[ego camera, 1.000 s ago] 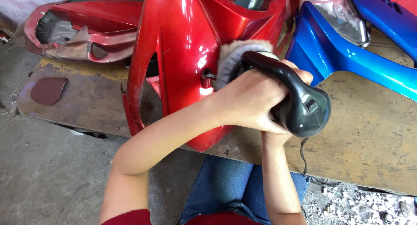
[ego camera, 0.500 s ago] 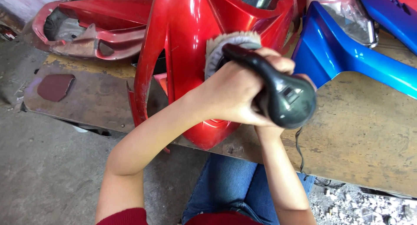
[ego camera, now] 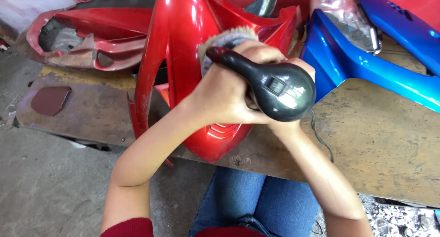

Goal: The person uses a power buffer with a white pad to polish a red motorcycle fairing. They move the tool across the surface of the part, which is resting on a wooden workbench.

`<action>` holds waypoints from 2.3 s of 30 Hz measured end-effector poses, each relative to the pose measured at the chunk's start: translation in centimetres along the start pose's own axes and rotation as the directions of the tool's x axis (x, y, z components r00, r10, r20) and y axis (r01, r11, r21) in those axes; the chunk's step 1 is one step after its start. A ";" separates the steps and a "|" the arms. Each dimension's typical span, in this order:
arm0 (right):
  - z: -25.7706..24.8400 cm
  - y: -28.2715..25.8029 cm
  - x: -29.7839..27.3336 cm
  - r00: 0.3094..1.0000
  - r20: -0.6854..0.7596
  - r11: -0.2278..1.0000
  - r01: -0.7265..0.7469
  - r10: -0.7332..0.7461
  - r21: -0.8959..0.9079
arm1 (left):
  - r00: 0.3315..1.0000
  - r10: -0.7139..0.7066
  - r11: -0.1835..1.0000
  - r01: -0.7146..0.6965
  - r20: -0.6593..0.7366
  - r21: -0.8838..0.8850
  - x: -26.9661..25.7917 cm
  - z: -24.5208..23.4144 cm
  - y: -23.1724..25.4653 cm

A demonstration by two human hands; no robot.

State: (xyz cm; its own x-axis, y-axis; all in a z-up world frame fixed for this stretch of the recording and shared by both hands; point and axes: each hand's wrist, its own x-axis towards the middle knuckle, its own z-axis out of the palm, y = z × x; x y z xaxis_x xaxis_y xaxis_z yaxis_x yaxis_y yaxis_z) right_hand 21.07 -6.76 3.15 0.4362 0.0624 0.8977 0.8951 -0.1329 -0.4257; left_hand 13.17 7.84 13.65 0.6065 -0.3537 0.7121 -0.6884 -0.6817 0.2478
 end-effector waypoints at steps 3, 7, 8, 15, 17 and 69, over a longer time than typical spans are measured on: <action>-1.7 2.5 0.7 0.995 0.094 0.994 0.045 -0.035 -0.098 | 1.000 0.022 0.999 -0.022 0.005 -0.032 0.5 2.4 -0.6; -2.1 5.8 0.1 0.995 0.101 0.996 -0.005 0.014 -0.090 | 0.996 0.093 0.996 -0.093 0.006 -0.015 2.2 3.9 -1.2; -2.2 6.1 0.0 0.995 0.085 0.999 -0.049 0.049 0.003 | 0.993 0.115 0.993 -0.115 0.016 0.003 2.4 4.2 -1.4; -4.7 7.5 -1.6 0.994 0.111 1.000 0.015 -0.017 0.020 | 0.992 0.115 0.993 -0.114 0.051 -0.010 2.3 8.0 -1.7; -4.9 8.1 -1.8 0.993 0.120 0.999 -0.014 0.008 0.047 | 0.992 0.112 0.994 -0.112 0.050 -0.005 3.0 8.8 -2.0; -5.7 8.0 -4.2 0.990 0.041 0.988 -0.137 0.135 0.071 | 0.979 0.070 0.995 -0.055 0.192 -0.084 3.4 8.2 -1.3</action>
State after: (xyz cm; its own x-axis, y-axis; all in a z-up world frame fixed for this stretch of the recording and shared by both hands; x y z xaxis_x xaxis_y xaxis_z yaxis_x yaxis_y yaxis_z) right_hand 25.81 -13.73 -3.40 0.5562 0.0842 0.8268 0.8310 -0.0698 -0.5519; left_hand 19.39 2.24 10.39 0.6218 -0.5173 0.5880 -0.7517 -0.6048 0.2629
